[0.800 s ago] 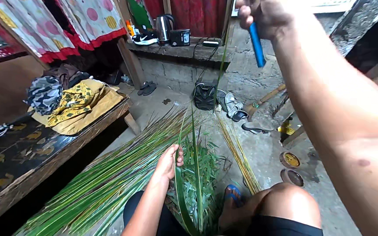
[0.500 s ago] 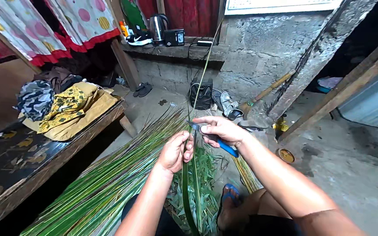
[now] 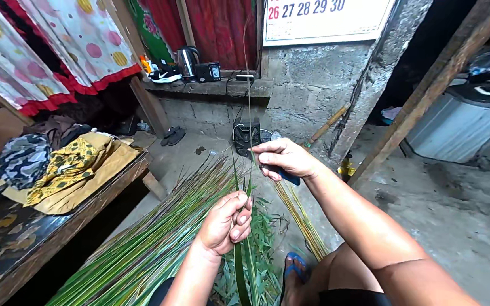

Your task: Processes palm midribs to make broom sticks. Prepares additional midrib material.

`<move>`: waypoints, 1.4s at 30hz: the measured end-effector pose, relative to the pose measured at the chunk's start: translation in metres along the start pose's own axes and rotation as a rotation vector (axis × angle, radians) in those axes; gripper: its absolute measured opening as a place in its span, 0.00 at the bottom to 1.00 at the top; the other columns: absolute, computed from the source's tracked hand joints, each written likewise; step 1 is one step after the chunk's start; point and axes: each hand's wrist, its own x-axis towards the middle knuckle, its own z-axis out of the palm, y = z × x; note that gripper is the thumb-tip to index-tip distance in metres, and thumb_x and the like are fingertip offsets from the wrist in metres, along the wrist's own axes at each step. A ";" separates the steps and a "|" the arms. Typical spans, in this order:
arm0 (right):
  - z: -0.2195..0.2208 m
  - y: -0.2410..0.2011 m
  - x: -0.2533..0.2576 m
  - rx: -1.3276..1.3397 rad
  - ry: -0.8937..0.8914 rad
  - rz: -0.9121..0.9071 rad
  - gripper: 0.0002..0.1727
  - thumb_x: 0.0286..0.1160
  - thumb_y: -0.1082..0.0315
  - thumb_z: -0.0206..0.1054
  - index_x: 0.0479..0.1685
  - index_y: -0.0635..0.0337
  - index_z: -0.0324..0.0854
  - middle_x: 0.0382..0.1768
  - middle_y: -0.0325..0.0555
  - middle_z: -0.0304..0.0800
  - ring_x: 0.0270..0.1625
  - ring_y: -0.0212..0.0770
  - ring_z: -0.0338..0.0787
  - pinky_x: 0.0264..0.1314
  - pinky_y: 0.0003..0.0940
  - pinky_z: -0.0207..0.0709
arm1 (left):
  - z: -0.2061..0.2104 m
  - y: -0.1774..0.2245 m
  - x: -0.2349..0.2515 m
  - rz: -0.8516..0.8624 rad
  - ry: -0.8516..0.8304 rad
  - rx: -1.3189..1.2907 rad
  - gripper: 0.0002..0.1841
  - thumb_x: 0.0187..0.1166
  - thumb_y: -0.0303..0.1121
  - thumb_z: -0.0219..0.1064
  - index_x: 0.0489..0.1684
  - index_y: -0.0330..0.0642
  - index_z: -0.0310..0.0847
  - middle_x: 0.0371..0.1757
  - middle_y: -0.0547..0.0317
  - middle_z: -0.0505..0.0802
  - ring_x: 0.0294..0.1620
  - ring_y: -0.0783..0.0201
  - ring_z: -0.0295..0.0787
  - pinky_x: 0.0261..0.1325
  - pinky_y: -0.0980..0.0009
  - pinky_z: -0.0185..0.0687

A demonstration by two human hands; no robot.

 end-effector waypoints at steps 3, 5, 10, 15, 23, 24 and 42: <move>-0.010 -0.019 0.013 0.035 0.041 -0.040 0.16 0.86 0.68 0.61 0.65 0.58 0.87 0.23 0.43 0.89 0.16 0.30 0.83 0.18 0.23 0.80 | -0.003 -0.003 -0.005 0.001 -0.014 0.022 0.13 0.89 0.37 0.54 0.35 0.43 0.81 0.15 0.71 0.74 0.09 0.78 0.70 0.13 0.83 0.70; -0.016 -0.035 0.025 0.034 0.052 -0.047 0.16 0.85 0.70 0.59 0.66 0.58 0.85 0.23 0.41 0.89 0.15 0.29 0.83 0.17 0.23 0.79 | -0.006 -0.004 -0.009 0.010 -0.013 0.031 0.13 0.89 0.37 0.55 0.34 0.44 0.81 0.15 0.71 0.74 0.09 0.77 0.70 0.13 0.83 0.70; -0.028 -0.083 0.065 -0.127 0.147 0.015 0.21 0.84 0.68 0.55 0.74 0.57 0.74 0.24 0.36 0.84 0.15 0.27 0.78 0.15 0.21 0.76 | -0.018 -0.010 -0.021 0.064 0.058 0.047 0.14 0.89 0.37 0.55 0.35 0.42 0.82 0.16 0.69 0.75 0.09 0.77 0.71 0.13 0.82 0.71; -0.043 -0.136 0.111 -0.205 0.248 -0.031 0.22 0.90 0.66 0.52 0.81 0.57 0.69 0.27 0.36 0.81 0.18 0.27 0.76 0.18 0.20 0.74 | -0.023 -0.012 -0.028 0.100 0.165 0.122 0.15 0.90 0.36 0.53 0.36 0.41 0.82 0.15 0.67 0.76 0.09 0.75 0.73 0.13 0.81 0.73; -0.009 -0.154 0.069 -0.330 0.336 -0.017 0.24 0.87 0.63 0.54 0.82 0.52 0.68 0.27 0.39 0.83 0.15 0.31 0.78 0.14 0.25 0.77 | 0.001 0.001 -0.021 0.311 0.437 0.510 0.13 0.92 0.28 0.52 0.43 0.30 0.82 0.22 0.54 0.88 0.15 0.67 0.85 0.18 0.73 0.86; 0.008 -0.131 0.045 -0.329 0.305 0.069 0.25 0.84 0.62 0.57 0.80 0.51 0.71 0.26 0.42 0.84 0.14 0.33 0.79 0.14 0.28 0.78 | 0.002 0.003 -0.019 0.328 0.436 0.537 0.13 0.92 0.28 0.52 0.43 0.30 0.82 0.22 0.54 0.88 0.15 0.66 0.85 0.18 0.73 0.85; 0.009 -0.045 -0.025 -0.112 0.008 0.030 0.17 0.87 0.70 0.60 0.68 0.67 0.84 0.29 0.45 0.92 0.19 0.29 0.84 0.20 0.22 0.80 | 0.031 -0.005 -0.003 0.191 0.113 0.219 0.15 0.90 0.34 0.53 0.38 0.38 0.84 0.16 0.63 0.81 0.10 0.75 0.76 0.13 0.81 0.76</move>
